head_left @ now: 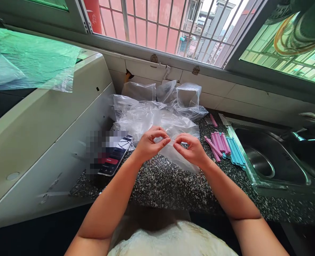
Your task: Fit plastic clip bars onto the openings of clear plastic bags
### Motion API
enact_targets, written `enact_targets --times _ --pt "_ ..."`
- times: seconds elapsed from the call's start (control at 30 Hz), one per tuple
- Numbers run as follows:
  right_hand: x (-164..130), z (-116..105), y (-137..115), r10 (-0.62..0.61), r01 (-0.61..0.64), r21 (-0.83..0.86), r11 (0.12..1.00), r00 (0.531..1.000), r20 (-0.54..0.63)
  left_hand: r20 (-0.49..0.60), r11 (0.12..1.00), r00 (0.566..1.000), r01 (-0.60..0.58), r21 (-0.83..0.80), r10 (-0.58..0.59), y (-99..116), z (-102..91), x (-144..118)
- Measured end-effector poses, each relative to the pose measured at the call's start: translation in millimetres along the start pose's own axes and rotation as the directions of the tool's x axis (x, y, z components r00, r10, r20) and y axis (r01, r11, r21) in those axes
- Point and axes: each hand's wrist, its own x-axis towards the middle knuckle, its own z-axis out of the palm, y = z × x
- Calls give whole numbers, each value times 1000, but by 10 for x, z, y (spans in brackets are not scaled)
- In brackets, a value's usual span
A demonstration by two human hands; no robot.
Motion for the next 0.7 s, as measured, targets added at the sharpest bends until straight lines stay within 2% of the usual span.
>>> enact_targets --times 0.23,0.47,0.7 --pt "8 -8 0 44 -45 29 999 998 41 -17 999 999 39 -5 -40 5 -13 10" --pt "-20 -21 16 77 -77 8 997 996 41 -53 989 988 146 -30 -148 -35 -15 14" --pt "-32 9 75 80 -79 -26 997 996 50 -42 979 980 192 -61 -195 -47 18 19"
